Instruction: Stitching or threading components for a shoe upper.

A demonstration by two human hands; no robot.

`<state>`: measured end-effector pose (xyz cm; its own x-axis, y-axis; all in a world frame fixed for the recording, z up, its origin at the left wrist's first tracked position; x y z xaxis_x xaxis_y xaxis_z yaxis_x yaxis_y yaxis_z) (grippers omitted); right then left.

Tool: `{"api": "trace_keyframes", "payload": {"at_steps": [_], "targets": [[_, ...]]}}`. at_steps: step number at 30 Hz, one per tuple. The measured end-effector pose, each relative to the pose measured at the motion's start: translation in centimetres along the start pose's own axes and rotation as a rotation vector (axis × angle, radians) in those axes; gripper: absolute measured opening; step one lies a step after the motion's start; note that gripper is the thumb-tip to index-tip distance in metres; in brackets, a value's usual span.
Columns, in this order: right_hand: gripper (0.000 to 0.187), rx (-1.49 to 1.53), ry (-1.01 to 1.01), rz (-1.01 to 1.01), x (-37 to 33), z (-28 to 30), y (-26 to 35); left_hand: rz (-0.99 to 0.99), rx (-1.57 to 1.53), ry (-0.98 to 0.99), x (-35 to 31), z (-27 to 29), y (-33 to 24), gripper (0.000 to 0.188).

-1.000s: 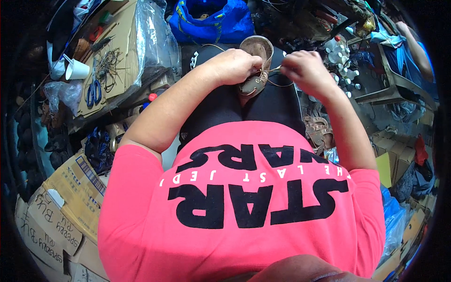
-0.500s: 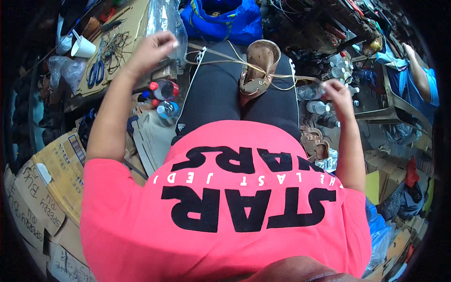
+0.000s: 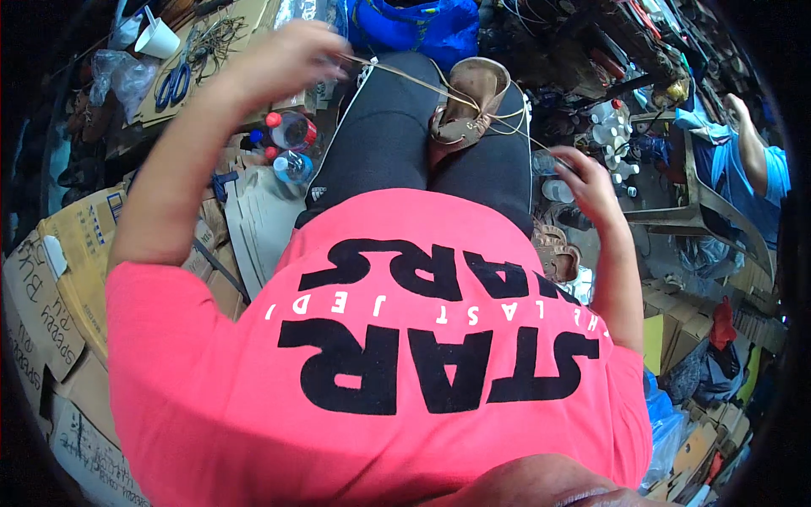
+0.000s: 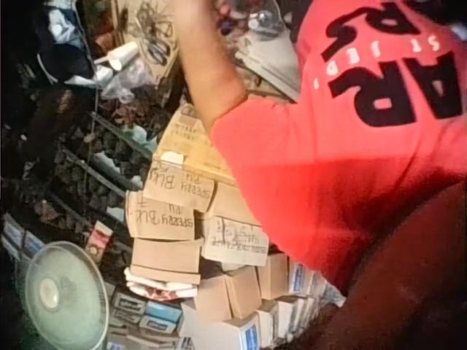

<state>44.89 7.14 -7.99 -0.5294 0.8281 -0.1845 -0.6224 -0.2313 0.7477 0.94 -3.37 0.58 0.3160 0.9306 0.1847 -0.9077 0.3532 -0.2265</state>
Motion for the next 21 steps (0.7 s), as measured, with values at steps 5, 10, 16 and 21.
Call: {"api": "trace_keyframes", "payload": {"at_steps": [5, 10, 16, 21], "targets": [[0.033, -0.539, -0.309, -0.489, -13.2, 14.9, -21.1, 0.871, 0.570, -0.340, -12.5, 17.1, 15.3, 0.036], [0.049, -1.002, 0.144, -0.940, -21.8, 22.0, -28.7, 1.132, 0.728, -0.337, -18.6, 17.7, 22.7, 0.041], [0.047, 0.044, -0.200, -0.034, -0.8, 0.3, -3.8, 0.234, -0.309, -0.171, -0.3, -5.2, -0.5, 0.048], [0.023, -0.063, -0.189, 0.239, 3.1, -5.3, 4.1, 0.168, -0.439, 0.037, 4.5, -10.4, -6.2, 0.035]]}}
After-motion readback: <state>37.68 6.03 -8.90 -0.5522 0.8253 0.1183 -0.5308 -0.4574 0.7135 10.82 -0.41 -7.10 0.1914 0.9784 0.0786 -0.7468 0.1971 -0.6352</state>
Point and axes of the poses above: each hand's wrist, its own x-axis towards the middle knuckle, its own z-axis out of the back of the hand, y = z × x, the point moved 1 cm from there along x, towards the middle knuckle, and after that the axes turned 6 degrees about -y, right-handed, at the moved point
